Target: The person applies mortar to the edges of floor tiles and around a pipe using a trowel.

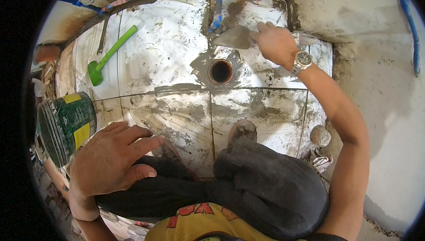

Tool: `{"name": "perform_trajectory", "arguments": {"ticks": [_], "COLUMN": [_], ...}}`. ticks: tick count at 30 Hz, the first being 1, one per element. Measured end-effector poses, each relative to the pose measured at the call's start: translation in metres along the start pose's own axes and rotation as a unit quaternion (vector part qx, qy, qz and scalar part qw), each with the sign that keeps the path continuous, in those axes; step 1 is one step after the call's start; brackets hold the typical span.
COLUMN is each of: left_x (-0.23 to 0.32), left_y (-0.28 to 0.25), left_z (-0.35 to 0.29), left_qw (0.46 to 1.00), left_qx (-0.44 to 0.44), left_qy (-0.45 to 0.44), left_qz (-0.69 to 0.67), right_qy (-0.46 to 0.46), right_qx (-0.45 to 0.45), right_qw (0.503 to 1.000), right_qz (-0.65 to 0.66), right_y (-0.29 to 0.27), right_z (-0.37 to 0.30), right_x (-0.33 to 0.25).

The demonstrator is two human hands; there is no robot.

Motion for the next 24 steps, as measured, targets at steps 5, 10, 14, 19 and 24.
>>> {"name": "perform_trajectory", "arguments": {"ticks": [5, 10, 14, 19, 24], "left_x": [-0.001, -0.005, -0.004, -0.003, -0.004], "left_y": [0.003, 0.005, 0.006, 0.007, 0.006], "left_z": [-0.004, -0.005, -0.006, -0.005, -0.003], "left_qw": [1.0, 1.0, 1.0, 1.0, 1.0], "left_qx": [-0.016, -0.005, -0.016, -0.004, -0.019], "left_qy": [-0.01, 0.009, 0.007, 0.013, 0.013], "left_qz": [0.005, 0.002, -0.006, 0.002, -0.001], "right_qy": [-0.021, 0.029, -0.04, -0.006, -0.068], "right_qx": [-0.025, -0.039, 0.008, 0.02, 0.062], "right_qw": [0.999, 0.999, 0.999, 1.0, 0.995], "right_qz": [0.015, 0.011, -0.006, 0.007, 0.022], "right_y": [-0.006, -0.017, -0.009, -0.012, -0.015], "right_z": [-0.005, -0.004, -0.007, -0.008, -0.01], "right_x": [-0.012, -0.007, -0.022, -0.012, -0.028]}}
Point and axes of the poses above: each hand's wrist, its own z-axis towards the middle knuckle, its own y-axis out of the palm, x = y × z, the point moved 6 cm from there along z, towards the middle knuckle, and after that the axes turned 3 degrees about y, right-handed, at the moved point
